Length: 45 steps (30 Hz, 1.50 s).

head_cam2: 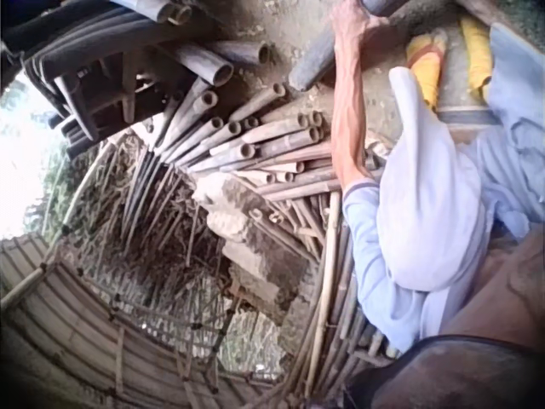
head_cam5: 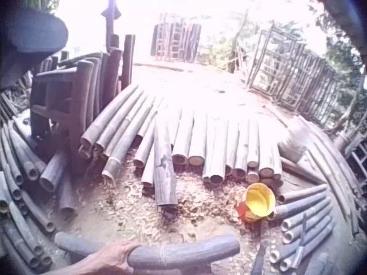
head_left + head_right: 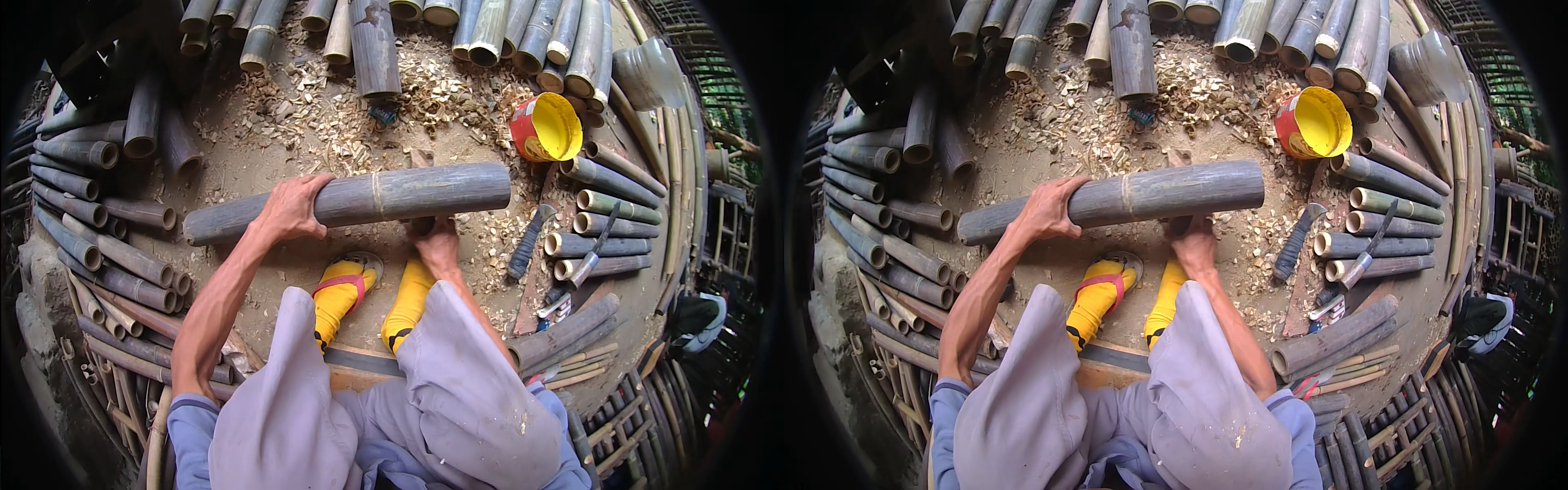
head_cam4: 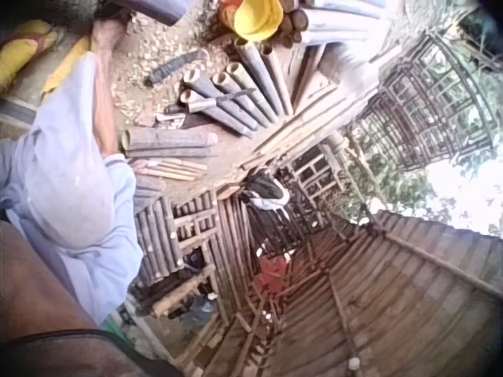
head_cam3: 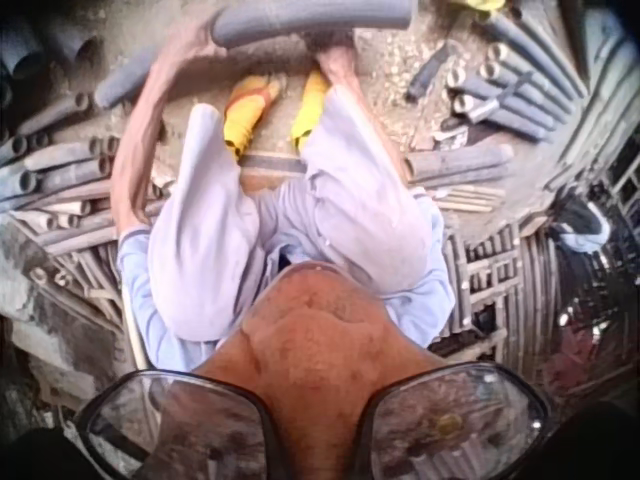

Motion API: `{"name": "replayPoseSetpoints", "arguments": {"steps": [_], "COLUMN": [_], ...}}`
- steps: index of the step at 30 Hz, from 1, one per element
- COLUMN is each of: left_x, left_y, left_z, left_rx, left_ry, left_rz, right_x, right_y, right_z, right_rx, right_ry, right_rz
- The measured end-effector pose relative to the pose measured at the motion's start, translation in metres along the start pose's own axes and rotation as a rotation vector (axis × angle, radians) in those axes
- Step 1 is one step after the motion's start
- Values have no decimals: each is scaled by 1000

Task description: The person measures bamboo poles with a tape measure and marks them with a knife. They then use a hand saw to cut the bamboo poles into shorter sections, stacking the cut pieces nearby.

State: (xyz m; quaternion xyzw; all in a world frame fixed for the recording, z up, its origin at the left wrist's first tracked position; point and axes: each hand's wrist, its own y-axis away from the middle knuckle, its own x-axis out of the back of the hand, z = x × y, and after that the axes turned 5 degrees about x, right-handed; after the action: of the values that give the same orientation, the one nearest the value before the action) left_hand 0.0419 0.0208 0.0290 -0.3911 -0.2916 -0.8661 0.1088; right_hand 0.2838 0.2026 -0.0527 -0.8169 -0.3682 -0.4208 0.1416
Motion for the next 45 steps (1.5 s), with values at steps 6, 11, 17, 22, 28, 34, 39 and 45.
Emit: {"name": "replayPoseSetpoints", "arguments": {"steps": [6, 11, 17, 22, 28, 34, 39, 45], "left_x": [-22, -70, -126, -114, -82, -95, -112, -79], "left_y": [21, 131, 239, 223, 140, 93, 107, 115], "left_z": [-7, -58, -128, -116, 1, 42, 35, 40], "left_rx": [-156, 302, 859, 735, 321, 412, 398, 647], "left_ry": [-52, 121, -37, 257, 1347, 1551, 1871, 1417], "left_rz": [299, 858, 630, 617, 317, -74, -253, -393], "right_x": [-24, 24, 58, 43, 31, 15, 16, 22], "right_y": [26, 27, 29, 27, 34, 38, 41, 41], "right_z": [-18, 15, 31, 1, -124, -136, -146, -136], "right_rx": [-276, 73, 119, 199, 225, 125, 431, 22], "right_ry": [14, 6, -52, -348, -607, -738, -485, -797], "right_rz": [-160, 86, -3, -127, -717, -741, -747, -801]}}
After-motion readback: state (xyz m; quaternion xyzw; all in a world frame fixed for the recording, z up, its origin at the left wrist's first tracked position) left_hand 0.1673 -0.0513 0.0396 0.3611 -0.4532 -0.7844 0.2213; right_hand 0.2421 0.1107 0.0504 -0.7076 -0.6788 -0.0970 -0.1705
